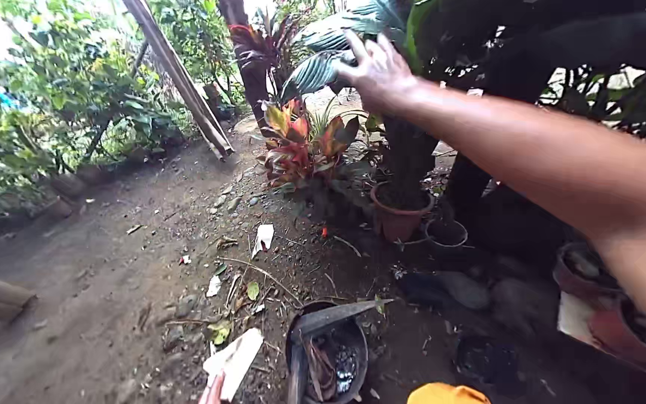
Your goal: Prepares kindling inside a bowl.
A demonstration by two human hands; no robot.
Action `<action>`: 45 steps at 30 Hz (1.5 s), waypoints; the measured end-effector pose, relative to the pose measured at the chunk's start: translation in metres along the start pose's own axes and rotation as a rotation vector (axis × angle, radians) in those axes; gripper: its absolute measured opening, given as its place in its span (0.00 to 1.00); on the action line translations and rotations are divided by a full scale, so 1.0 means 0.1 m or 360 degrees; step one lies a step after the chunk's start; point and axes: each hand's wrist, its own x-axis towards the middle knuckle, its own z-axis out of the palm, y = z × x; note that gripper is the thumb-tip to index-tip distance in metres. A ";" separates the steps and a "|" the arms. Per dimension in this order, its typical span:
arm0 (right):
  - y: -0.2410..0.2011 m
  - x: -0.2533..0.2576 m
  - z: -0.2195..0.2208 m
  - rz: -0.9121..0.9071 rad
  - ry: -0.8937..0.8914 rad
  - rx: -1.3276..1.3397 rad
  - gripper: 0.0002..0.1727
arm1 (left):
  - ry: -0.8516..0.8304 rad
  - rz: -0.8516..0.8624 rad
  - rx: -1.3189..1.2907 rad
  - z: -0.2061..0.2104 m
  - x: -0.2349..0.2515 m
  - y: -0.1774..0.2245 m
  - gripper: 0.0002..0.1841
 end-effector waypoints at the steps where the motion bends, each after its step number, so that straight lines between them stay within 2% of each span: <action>1: -0.20 -0.29 0.24 -0.0108 0.0021 0.0183 0.32 | -0.0017 0.0000 0.0044 0.07 -0.02 0.02 0.12; 3: -0.70 -0.98 0.81 -0.0391 -0.0003 0.0479 0.19 | -0.0086 0.0051 0.0204 0.26 -0.12 0.14 0.12; 4: -1.01 -1.34 1.05 -0.0540 -0.0078 0.0581 0.16 | -0.0153 0.0102 0.0318 0.39 -0.19 0.21 0.10; 5: -1.30 -1.65 1.21 -0.0686 -0.0299 0.0671 0.14 | -0.0264 0.0170 0.0434 0.50 -0.29 0.27 0.10; 7: -1.82 -2.08 1.39 -0.0866 -0.0737 0.0977 0.17 | -0.0580 0.0346 0.0662 0.65 -0.47 0.36 0.09; 9: -2.19 -2.32 1.44 -0.0849 -0.0920 0.1272 0.21 | -0.0865 0.0526 0.0895 0.71 -0.62 0.41 0.11; 11: -2.38 -2.45 1.44 -0.0800 -0.1021 0.1437 0.22 | -0.0963 0.0676 0.1096 0.71 -0.74 0.42 0.12; 16: -2.41 -2.48 1.43 -0.0889 -0.1112 0.1607 0.20 | -0.0807 0.0865 0.1246 0.66 -0.85 0.43 0.10; 22: -2.36 -2.56 1.47 -0.0487 -0.1016 0.1957 0.17 | -0.0843 0.0776 0.1320 0.77 -0.83 0.44 0.11; 29: -2.25 -2.58 1.50 -0.0266 -0.1288 0.2054 0.16 | -0.1097 0.0833 0.1327 0.85 -0.88 0.43 0.12; 31: -2.31 -2.59 1.52 -0.0156 -0.1335 0.2130 0.16 | -0.1083 0.0942 0.1332 0.81 -0.85 0.40 0.12; 38: -2.55 -2.63 1.57 0.0496 -0.1501 0.2363 0.16 | -0.0893 0.1604 0.1501 0.76 -0.82 0.23 0.15; 42: -2.54 -2.65 1.67 0.0892 -0.1614 0.2533 0.14 | -0.0833 0.1770 0.1558 0.86 -0.86 0.13 0.16; 45: -2.52 -2.64 1.74 0.1053 -0.1675 0.2536 0.11 | -0.0775 0.1853 0.1543 0.92 -0.85 0.04 0.16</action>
